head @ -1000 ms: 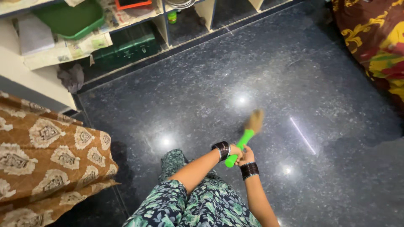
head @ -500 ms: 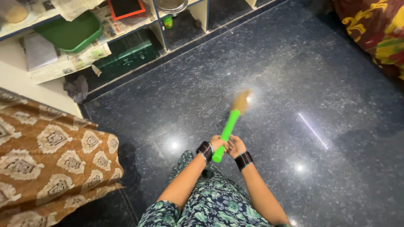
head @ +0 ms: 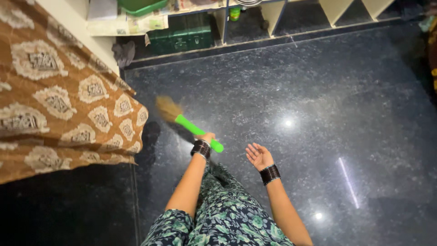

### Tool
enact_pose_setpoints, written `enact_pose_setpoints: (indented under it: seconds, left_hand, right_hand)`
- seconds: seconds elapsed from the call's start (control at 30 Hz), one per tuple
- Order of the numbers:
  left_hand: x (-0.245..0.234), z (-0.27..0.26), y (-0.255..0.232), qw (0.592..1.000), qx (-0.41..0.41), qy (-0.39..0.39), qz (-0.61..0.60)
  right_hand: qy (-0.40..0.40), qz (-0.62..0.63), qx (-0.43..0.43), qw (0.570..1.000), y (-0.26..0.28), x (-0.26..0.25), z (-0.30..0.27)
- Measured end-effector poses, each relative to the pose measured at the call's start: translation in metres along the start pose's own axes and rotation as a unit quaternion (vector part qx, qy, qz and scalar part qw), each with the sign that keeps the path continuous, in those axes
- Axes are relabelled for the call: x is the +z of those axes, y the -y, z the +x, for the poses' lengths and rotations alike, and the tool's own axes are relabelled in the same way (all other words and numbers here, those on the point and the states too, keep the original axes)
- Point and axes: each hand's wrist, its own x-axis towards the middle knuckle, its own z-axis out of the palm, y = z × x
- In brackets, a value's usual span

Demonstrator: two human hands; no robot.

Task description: The person sweeps a dark tiled floor using a traditional broom with a green handle. They move around the room, sweeping near a bed, a green plastic chair, and a shelving unit containing various household items.

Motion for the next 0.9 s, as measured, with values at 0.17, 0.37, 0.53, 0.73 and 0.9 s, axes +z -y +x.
enact_pose_setpoints:
  seconds: [0.17, 0.37, 0.53, 0.73, 0.9]
  left_hand:
    - [-0.018, -0.008, 0.014, 0.993, -0.072, 0.039, 0.089]
    - [0.036, -0.060, 0.067, 0.921, -0.139, 0.239, 0.275]
    - [0.088, -0.115, 0.106, 0.814, -0.105, 0.386, 0.422]
    - [0.122, -0.148, 0.129, 0.739, -0.112, 0.555, 0.365]
    - [0.109, -0.150, 0.118, 0.708, -0.219, 0.612, 0.275]
  right_hand:
    - [-0.004, 0.018, 0.015, 1.000, -0.002, -0.014, -0.008]
    - [-0.032, 0.110, 0.021, 0.993, -0.003, -0.036, -0.025]
    - [-0.103, 0.155, 0.009, 0.983, -0.010, -0.056, -0.052]
    - [-0.126, 0.107, -0.047, 0.985, -0.021, -0.066, -0.061]
    - [-0.161, 0.269, -0.054, 0.948, -0.037, -0.064, -0.066]
